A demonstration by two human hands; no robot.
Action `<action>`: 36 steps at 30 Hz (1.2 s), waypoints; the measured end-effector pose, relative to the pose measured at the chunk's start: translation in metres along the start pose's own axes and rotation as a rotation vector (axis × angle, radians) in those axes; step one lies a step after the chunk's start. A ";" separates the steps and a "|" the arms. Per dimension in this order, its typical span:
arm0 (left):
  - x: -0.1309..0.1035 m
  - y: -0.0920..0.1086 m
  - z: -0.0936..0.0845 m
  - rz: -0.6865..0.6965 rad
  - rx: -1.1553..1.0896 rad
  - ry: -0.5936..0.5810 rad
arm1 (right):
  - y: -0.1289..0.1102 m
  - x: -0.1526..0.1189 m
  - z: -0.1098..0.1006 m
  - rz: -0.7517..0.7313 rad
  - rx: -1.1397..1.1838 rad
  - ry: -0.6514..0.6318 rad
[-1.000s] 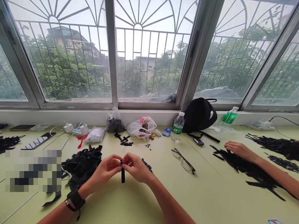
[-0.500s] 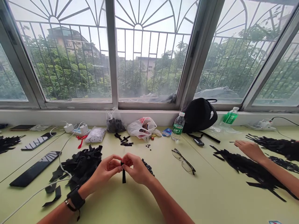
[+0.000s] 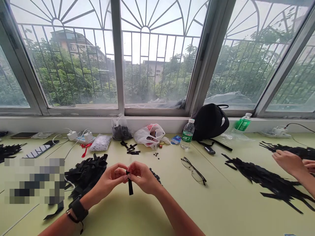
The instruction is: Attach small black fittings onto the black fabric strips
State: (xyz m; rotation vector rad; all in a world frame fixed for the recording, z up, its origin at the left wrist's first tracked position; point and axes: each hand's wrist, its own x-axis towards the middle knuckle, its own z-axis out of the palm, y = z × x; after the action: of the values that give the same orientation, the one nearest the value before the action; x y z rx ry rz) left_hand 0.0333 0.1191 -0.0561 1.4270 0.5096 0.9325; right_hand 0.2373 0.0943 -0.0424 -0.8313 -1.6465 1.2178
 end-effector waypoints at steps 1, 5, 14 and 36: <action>0.000 0.000 0.000 -0.001 -0.010 0.000 | 0.001 0.001 0.000 -0.004 0.015 -0.003; 0.001 0.000 -0.001 -0.014 -0.027 -0.001 | 0.003 0.002 0.002 -0.021 -0.026 0.001; 0.001 0.001 -0.001 0.007 -0.048 0.017 | -0.003 -0.002 0.008 -0.061 -0.042 -0.026; -0.002 0.004 0.013 -0.030 -0.083 -0.015 | -0.012 -0.001 0.009 -0.036 0.157 -0.077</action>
State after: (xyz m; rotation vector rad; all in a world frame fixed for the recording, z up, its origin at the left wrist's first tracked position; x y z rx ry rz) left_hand 0.0412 0.1091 -0.0512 1.3472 0.4750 0.9087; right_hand 0.2293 0.0870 -0.0323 -0.6625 -1.5967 1.3495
